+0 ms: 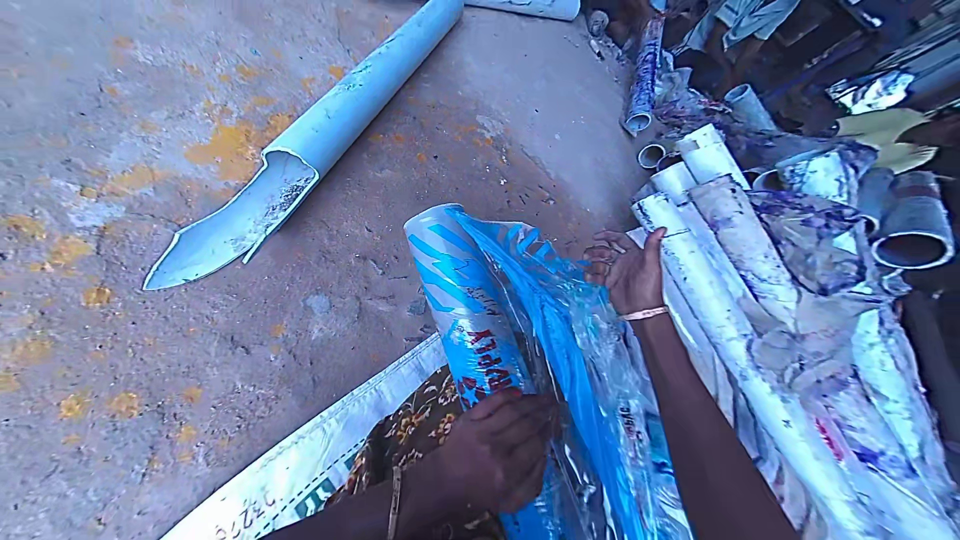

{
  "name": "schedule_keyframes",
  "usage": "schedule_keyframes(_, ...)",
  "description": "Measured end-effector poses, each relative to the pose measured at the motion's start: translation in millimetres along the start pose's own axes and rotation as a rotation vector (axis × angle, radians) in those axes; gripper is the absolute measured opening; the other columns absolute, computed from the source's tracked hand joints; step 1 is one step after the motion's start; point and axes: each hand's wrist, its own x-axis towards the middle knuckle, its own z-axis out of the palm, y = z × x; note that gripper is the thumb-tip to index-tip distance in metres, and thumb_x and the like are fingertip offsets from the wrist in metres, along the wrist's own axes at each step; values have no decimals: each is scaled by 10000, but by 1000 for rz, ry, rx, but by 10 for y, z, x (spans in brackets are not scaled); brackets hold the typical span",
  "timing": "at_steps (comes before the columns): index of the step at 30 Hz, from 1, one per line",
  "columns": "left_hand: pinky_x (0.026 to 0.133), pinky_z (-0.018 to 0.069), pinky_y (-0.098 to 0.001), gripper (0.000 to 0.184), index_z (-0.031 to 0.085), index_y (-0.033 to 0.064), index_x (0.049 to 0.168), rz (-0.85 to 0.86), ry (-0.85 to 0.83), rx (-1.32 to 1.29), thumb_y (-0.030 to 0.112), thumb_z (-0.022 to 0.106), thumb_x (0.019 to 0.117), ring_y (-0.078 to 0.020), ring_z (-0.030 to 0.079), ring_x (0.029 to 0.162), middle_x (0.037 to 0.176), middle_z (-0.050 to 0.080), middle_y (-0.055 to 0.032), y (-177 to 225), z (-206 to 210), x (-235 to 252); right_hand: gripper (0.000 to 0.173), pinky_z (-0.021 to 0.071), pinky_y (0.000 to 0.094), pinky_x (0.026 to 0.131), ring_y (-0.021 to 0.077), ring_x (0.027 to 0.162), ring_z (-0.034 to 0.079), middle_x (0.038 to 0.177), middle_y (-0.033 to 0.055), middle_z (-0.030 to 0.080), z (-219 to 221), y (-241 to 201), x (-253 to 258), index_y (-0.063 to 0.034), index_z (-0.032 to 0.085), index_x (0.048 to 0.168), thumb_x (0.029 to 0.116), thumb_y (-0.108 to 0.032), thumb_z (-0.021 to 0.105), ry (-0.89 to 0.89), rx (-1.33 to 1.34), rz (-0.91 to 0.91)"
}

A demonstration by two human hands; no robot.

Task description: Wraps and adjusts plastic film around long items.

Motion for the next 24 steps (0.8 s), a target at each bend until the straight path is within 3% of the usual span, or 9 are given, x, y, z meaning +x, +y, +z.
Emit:
schedule_keyframes(1, 1136, 339, -288, 384, 737, 98, 985, -9, 2, 1, 218, 375, 1031, -163, 646, 1169, 1077, 764, -51, 14, -4, -1, 677, 590, 294, 642, 94, 730, 691, 859, -47, 683, -107, -157, 34, -158, 570, 1128, 1070, -544, 17, 51, -58, -15)
schedule_keyframes(3, 1143, 333, -285, 376, 731, 104, 988, -26, -4, 8, 226, 378, 1031, -159, 641, 1178, 1081, 760, -43, 40, 0, -4, 377, 553, 308, 843, 104, 991, 656, 1141, 46, 656, -43, -382, 8, -25, 596, 1245, 1114, -256, 329, 33, -321, -168)
schedule_keyframes(5, 1141, 339, -290, 371, 729, 108, 975, -27, -14, 6, 235, 384, 1022, -164, 647, 1168, 1064, 760, -42, 56, 19, 17, 290, 524, 314, 957, 177, 1131, 638, 1265, 181, 655, 349, -491, -89, 59, 653, 1235, 1017, -126, 607, -76, -541, -405)
schedule_keyframes(6, 1138, 343, -289, 374, 732, 107, 969, -22, -15, 4, 240, 387, 1021, -166, 650, 1163, 1056, 762, -44, 58, 28, 34, 310, 518, 334, 993, 213, 1157, 643, 1264, 203, 663, 605, -509, -131, 57, 679, 1222, 969, -124, 668, -124, -587, -527)
schedule_keyframes(9, 1137, 341, -286, 390, 730, 104, 972, -13, -8, 4, 252, 375, 1034, -169, 648, 1162, 1052, 761, -46, 62, 38, 45, 382, 491, 401, 1028, 293, 1198, 633, 1299, 232, 655, 1292, -560, -190, 65, 689, 1240, 944, -176, 705, -224, -594, -719)
schedule_keyframes(13, 1153, 321, -287, 377, 727, 118, 976, -23, -24, 21, 248, 378, 1034, -159, 642, 1177, 1063, 759, -36, 40, 11, 1, 203, 509, 511, 856, 332, 897, 681, 936, 203, 714, 1759, -622, -105, 49, 743, 979, 915, -144, 743, -211, -775, -708)
schedule_keyframes(15, 1157, 315, -287, 367, 732, 117, 979, -28, -32, 24, 241, 391, 1031, -157, 638, 1185, 1068, 760, -36, 35, 2, -8, 177, 461, 578, 893, 358, 903, 681, 911, 218, 703, 1790, -672, -57, 68, 714, 958, 958, -108, 690, -213, -837, -622)
schedule_keyframes(19, 1161, 313, -280, 299, 713, 104, 993, -55, 22, -2, 154, 421, 1034, -153, 632, 1186, 1073, 751, -44, 45, 1, -78, 184, 493, 485, 810, 276, 840, 660, 907, 174, 708, 1740, -676, 140, 48, 708, 980, 980, -134, 675, -189, -791, -488)
schedule_keyframes(24, 1185, 264, -303, 259, 672, 125, 1032, -84, 10, 4, 121, 413, 1045, -145, 586, 1247, 1148, 723, -30, 19, -97, -210, 251, 496, 561, 836, 397, 929, 658, 984, 274, 678, 1441, -405, 385, 105, 657, 1020, 1029, -141, 613, -11, -807, -381)
